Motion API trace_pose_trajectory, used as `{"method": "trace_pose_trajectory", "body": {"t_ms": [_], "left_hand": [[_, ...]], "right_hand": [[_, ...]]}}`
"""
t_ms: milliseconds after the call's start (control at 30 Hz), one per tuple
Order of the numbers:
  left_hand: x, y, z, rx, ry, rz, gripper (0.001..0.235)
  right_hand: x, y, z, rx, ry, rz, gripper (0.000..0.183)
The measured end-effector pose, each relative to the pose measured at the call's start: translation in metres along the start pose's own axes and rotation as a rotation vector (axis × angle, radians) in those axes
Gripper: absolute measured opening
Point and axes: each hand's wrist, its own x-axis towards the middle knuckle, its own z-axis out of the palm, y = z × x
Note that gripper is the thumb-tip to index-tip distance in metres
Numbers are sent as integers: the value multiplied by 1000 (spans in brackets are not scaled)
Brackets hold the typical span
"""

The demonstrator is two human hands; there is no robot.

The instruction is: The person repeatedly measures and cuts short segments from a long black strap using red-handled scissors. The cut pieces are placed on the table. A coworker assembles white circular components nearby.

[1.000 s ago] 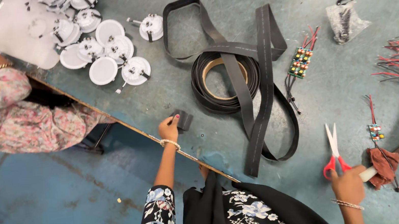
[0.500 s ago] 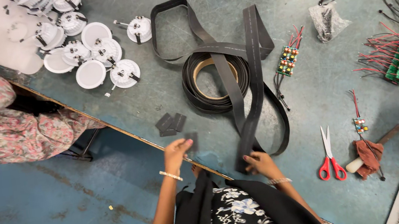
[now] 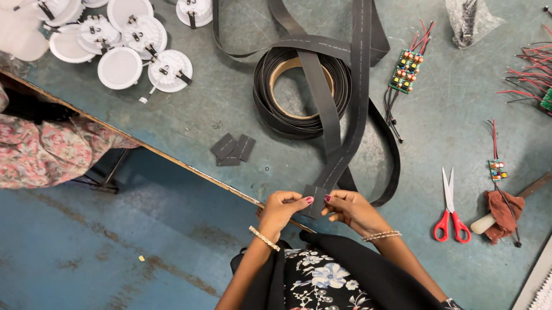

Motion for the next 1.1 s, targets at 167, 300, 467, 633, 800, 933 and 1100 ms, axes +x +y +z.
{"method": "trace_pose_trajectory", "body": {"t_ms": [167,300,467,633,800,933,1100], "left_hand": [[-4,-2,15,-184,9,-146,22],[-5,8,24,-232,5,-91,22],[-8,25,31,-115,60,-79,31],[-4,21,33,-181,76,-157,21],[20,-6,29,-185,-38,-15,17],[41,-21,29,120,-47,196,19],[53,-26,28,175,-79,191,29]], "right_hand": [[-19,-6,5,17,8,4,20],[-25,-12,8,61,3,-19,24],[-28,-18,9,-47,54,-29,16],[-26,-21,4,-130,110,-32,15],[-17,-12,-7,-325,151,-206,14],[-7,2,-12,-592,275,-440,12],[-1,21,-7,-815,509,-529,11]]}}
